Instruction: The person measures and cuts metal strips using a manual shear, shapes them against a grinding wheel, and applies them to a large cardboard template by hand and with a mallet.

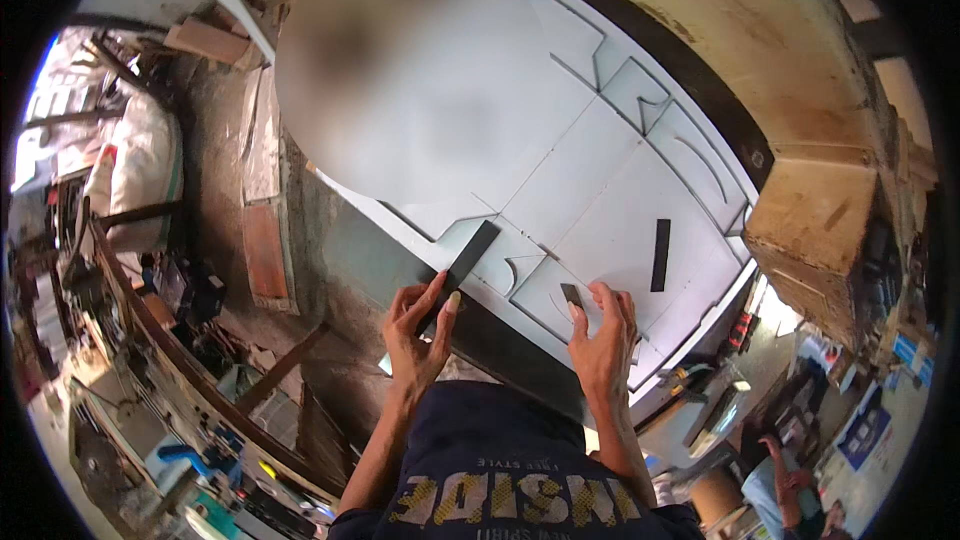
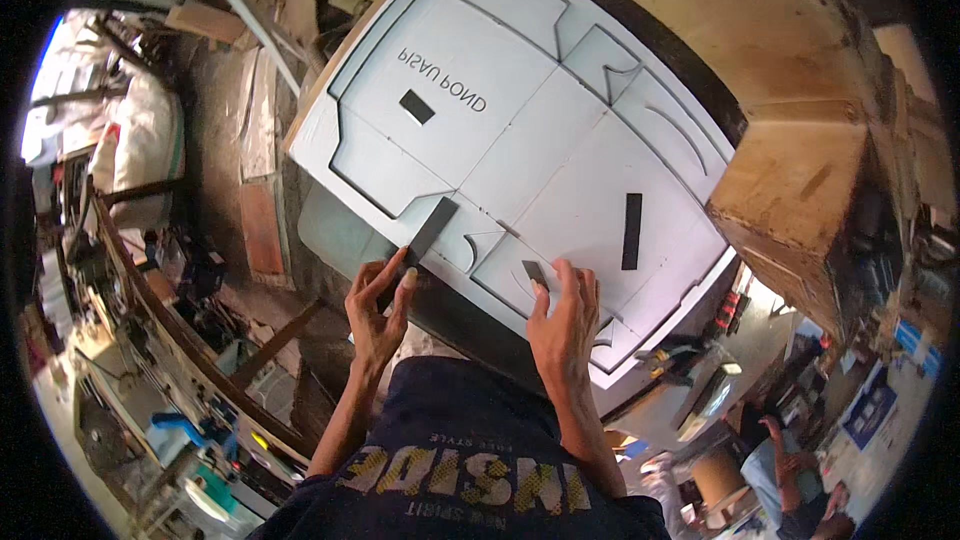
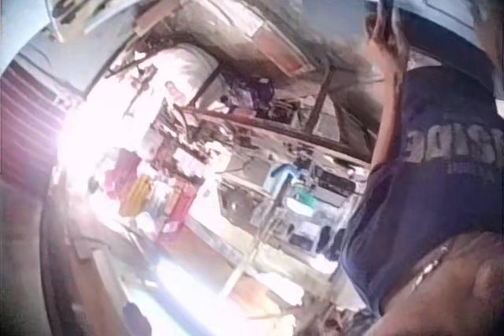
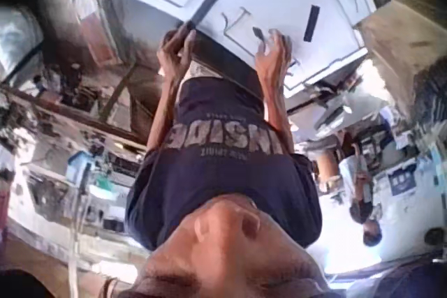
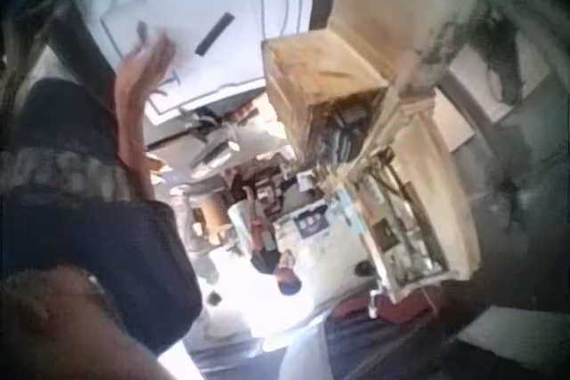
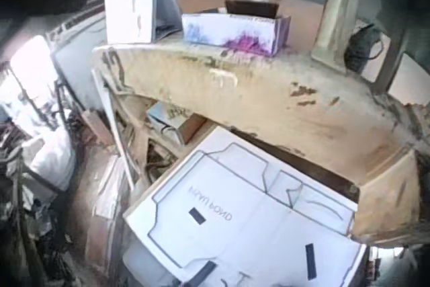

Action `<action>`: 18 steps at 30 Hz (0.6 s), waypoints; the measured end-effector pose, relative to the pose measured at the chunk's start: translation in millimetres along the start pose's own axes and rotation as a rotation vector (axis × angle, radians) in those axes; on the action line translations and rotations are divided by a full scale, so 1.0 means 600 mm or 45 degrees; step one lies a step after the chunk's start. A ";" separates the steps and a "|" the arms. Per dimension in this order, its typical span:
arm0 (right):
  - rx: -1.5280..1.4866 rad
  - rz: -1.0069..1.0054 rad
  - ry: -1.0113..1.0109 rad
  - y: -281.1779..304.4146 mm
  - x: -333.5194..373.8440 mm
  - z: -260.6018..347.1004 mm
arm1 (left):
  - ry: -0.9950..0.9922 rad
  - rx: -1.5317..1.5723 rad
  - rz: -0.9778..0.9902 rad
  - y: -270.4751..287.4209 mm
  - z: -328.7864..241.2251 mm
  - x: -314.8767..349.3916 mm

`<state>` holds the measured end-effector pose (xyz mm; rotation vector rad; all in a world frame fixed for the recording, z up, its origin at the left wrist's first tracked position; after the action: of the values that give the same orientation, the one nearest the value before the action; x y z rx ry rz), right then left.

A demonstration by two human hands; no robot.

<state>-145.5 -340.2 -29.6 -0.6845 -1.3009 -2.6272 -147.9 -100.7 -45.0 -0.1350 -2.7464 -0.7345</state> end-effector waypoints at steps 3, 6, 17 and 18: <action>0.043 0.107 0.059 0.003 0.001 -0.008 | 0.059 0.008 -0.080 -0.029 0.025 0.015; 0.053 0.160 0.132 0.006 -0.002 -0.012 | 0.191 0.381 -0.223 -0.057 0.049 0.017; -0.087 0.465 0.208 0.020 -0.019 -0.031 | 0.282 0.268 -0.178 -0.034 0.038 -0.021; -0.096 0.452 0.207 0.021 -0.019 -0.031 | 0.289 0.271 -0.184 -0.034 0.040 -0.021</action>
<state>-137.5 -363.3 -35.5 -0.6292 -0.9418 -2.3941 -145.3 -106.8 -78.3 0.1828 -2.6123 -0.4553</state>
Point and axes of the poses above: each hand's wrist, its own x-axis away from the middle knuckle, its own y-axis out of the back of the hand, z = x × y, the point moved 2 cm from there along -x, towards the middle knuckle, and after that the axes turned 15 degrees about z, right-handed, at the moved point
